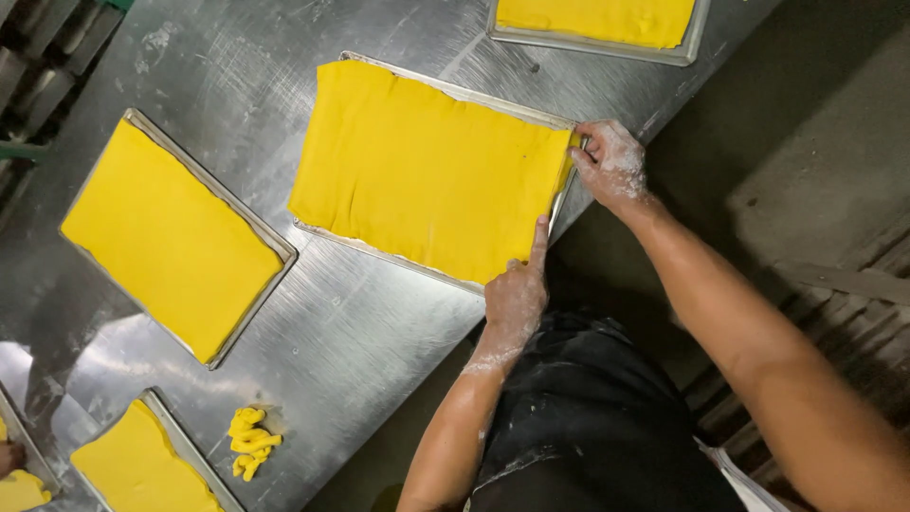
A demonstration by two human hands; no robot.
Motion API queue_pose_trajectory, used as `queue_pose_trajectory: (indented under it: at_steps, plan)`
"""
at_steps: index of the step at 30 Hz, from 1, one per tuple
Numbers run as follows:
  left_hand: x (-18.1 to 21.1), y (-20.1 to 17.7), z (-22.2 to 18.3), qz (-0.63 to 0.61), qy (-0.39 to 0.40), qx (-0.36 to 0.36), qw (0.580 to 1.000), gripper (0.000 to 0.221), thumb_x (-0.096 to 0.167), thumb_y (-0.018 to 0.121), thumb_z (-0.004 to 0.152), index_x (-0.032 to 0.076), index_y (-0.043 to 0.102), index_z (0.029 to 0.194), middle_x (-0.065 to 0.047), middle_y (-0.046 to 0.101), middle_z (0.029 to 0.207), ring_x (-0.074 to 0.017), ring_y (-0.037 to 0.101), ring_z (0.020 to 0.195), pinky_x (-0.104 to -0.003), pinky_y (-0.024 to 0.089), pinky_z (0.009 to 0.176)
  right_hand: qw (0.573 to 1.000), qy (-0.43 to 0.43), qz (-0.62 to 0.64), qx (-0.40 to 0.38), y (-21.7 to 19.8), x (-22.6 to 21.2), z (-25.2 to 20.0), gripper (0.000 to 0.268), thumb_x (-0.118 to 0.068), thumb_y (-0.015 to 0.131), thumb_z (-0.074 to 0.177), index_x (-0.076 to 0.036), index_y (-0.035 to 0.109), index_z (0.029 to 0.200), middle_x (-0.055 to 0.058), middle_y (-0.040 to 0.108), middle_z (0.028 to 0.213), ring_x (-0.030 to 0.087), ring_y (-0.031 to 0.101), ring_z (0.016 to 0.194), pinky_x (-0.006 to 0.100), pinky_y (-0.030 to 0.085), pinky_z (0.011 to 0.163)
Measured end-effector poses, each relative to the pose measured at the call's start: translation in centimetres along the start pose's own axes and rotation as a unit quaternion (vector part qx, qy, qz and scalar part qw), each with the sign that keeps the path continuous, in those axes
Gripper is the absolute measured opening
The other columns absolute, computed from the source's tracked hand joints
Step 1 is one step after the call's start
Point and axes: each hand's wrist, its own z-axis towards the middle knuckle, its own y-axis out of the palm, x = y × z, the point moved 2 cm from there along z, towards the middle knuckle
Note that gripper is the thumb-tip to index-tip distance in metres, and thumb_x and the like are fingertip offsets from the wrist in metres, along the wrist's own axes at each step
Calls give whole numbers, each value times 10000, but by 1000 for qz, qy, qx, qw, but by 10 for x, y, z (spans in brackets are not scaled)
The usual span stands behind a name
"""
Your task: Flattening sheets of dough into baking trays, trimming excess dough using a scraper/knife, and managing tray placements on a steel bakery table.
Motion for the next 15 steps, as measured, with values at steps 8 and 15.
queue_pose_trajectory:
  at_steps: [8, 15]
  plan:
    - [2, 3, -7, -16, -2, 6, 1000, 883, 96, 605, 893, 255, 185, 1654, -194, 647, 687, -370, 641, 503, -523, 527, 485, 998, -68, -14, -7, -1, 1, 2, 283, -15, 798, 850, -29, 716, 1120, 157, 696, 1152, 305, 692, 974, 356, 598, 763]
    - [3, 6, 15, -31, -1, -4, 1000, 911, 76, 594, 877, 252, 170, 1664, -175, 651, 674, -371, 648, 533, -522, 533, 500, 989, -123, -71, -35, 0, 6, 4, 162, -51, 783, 863, -47, 730, 1016, 138, 723, 1091, 363, 677, 1058, 456, 541, 952]
